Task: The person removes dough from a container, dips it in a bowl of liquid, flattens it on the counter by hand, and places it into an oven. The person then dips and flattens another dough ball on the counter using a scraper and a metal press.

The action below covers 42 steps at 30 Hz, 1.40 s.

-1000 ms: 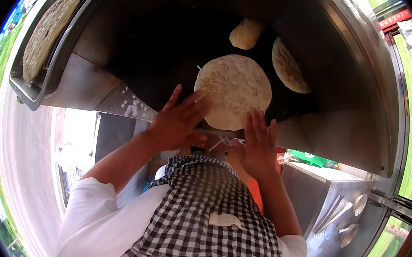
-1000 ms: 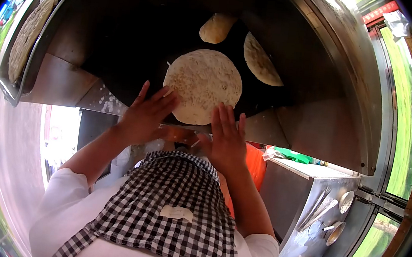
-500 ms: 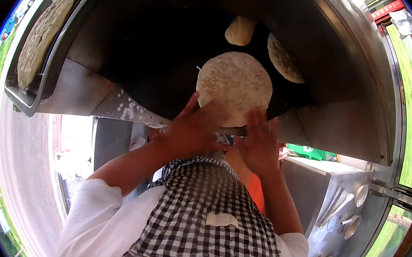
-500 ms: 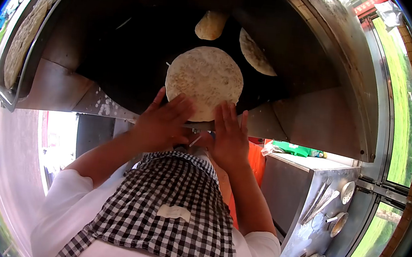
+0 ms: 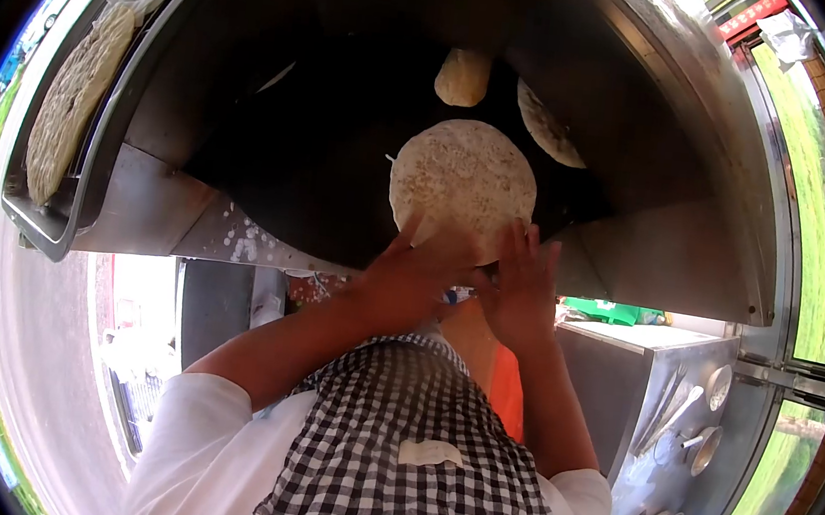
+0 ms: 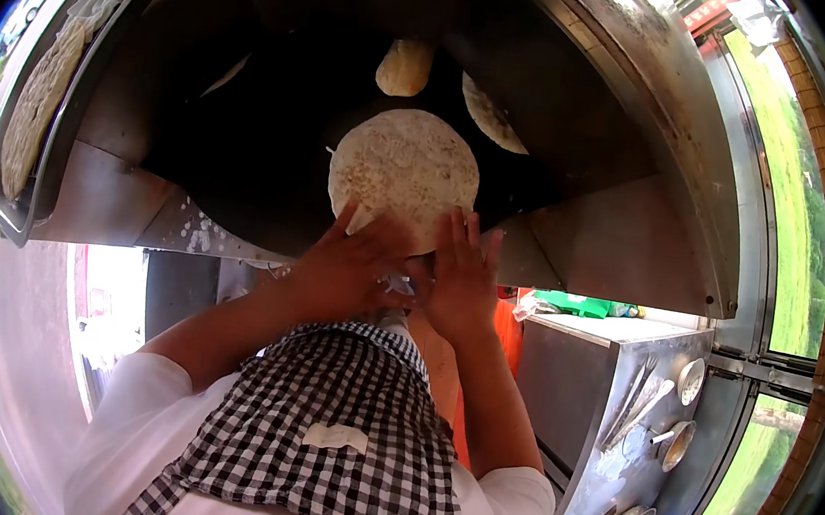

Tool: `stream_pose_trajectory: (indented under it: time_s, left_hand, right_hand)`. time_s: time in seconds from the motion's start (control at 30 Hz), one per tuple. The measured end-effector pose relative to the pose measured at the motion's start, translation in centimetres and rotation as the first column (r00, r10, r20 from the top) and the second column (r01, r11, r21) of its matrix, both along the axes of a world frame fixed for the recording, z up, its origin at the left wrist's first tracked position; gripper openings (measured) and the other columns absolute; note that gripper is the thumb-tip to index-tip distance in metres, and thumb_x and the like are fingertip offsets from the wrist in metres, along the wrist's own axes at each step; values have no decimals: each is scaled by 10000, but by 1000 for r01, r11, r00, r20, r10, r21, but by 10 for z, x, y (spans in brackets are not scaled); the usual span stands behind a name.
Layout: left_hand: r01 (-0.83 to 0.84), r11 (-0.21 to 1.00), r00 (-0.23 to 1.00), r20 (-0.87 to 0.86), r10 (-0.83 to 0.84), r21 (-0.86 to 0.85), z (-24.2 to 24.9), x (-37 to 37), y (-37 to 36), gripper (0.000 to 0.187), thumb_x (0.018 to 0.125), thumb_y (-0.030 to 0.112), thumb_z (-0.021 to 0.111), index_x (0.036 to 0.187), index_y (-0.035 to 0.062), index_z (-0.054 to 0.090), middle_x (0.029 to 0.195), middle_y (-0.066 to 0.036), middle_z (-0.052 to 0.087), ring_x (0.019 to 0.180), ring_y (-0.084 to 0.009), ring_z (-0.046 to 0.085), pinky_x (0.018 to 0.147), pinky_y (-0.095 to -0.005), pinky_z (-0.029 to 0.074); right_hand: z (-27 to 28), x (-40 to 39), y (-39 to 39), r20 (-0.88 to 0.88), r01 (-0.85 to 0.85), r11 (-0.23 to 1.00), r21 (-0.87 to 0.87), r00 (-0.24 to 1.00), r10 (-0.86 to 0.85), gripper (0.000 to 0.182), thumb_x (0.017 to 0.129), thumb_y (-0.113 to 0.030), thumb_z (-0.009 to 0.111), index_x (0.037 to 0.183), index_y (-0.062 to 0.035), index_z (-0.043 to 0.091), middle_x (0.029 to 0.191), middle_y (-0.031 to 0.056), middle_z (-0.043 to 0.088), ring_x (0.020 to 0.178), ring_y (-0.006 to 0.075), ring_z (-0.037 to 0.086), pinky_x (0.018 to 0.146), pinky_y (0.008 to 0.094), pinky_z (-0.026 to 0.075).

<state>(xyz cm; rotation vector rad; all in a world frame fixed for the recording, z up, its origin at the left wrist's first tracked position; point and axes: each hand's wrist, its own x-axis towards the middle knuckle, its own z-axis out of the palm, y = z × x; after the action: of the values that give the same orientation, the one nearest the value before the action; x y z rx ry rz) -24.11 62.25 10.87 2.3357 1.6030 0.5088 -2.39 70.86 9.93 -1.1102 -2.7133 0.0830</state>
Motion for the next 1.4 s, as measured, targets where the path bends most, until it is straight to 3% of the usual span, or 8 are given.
stream_pose_trajectory:
  time_s: [0.1, 0.4, 0.5, 0.6, 0.7, 0.9, 1.2, 1.4]
  left_hand:
    - [9, 995, 997, 82, -1, -99, 6, 16, 14, 788, 907, 537, 722, 1525, 87, 528, 1639, -127, 457, 1576, -300, 341, 1302, -621, 86]
    - [18, 998, 997, -70, -23, -63, 7, 36, 35, 860, 905, 490, 729, 1588, 61, 432, 1669, -124, 414, 1603, -285, 279, 1309, -614, 49]
    - [-21, 996, 1000, -24, 19, -89, 24, 32, 41, 870, 920, 514, 703, 1603, 61, 408, 1668, -125, 414, 1605, -285, 276, 1308, -617, 42]
    - [-135, 990, 990, -39, 134, -39, 8, 14, 39, 875, 943, 550, 661, 1615, 62, 386, 1671, -130, 404, 1602, -289, 279, 1306, -622, 37]
    - [-236, 969, 952, -216, 215, -73, 17, -14, 37, 885, 970, 609, 604, 1625, 64, 366, 1687, -128, 375, 1604, -290, 271, 1302, -630, 37]
    - [-267, 963, 925, -291, 247, -31, 2, -36, 25, 906, 999, 673, 524, 1633, 52, 345, 1709, -118, 339, 1609, -283, 251, 1294, -645, 36]
    - [-347, 937, 884, -318, 342, 44, 3, -44, 16, 868, 1011, 631, 534, 1625, 43, 360, 1699, -126, 353, 1600, -301, 268, 1288, -653, 87]
    - [-464, 885, 851, -260, 457, 38, 14, -55, 35, 760, 1039, 585, 532, 1551, 28, 464, 1657, -173, 399, 1588, -345, 276, 1267, -672, 150]
  right_hand:
    - [3, 5, 12, 57, 29, 997, -74, 998, -25, 698, 1028, -414, 607, 1553, 16, 446, 1638, 205, 431, 1566, 398, 328, 1276, 647, 143]
    - [5, 18, 31, -6, 80, 993, -91, 997, -81, 579, 1033, -189, 524, 1568, 8, 424, 1633, 223, 429, 1549, 471, 319, 1256, 680, 150]
    - [5, 18, 33, -109, 114, 993, -35, 987, -117, 580, 1034, -233, 555, 1558, -5, 453, 1617, 199, 460, 1555, 415, 334, 1287, 612, 157]
    - [11, 16, 27, -139, 96, 995, -39, 985, -100, 576, 1041, -266, 566, 1546, -6, 471, 1618, 189, 463, 1552, 415, 338, 1283, 616, 163]
    - [0, 18, 23, -61, 59, 995, -86, 996, -64, 600, 1047, -338, 586, 1532, 1, 489, 1622, 181, 462, 1552, 415, 336, 1282, 618, 164]
    - [8, 13, 22, -75, 57, 996, -67, 995, -62, 647, 1045, -418, 595, 1519, 12, 503, 1633, 178, 448, 1560, 408, 324, 1280, 619, 166]
    - [5, 13, 21, -130, 88, 995, -54, 987, -94, 630, 1056, -365, 587, 1538, 23, 471, 1616, 202, 463, 1537, 431, 360, 1282, 592, 188]
    - [5, 11, 7, -295, 101, 985, -137, 946, -138, 591, 1062, -297, 573, 1540, 32, 460, 1569, 217, 512, 1504, 459, 398, 1272, 583, 223]
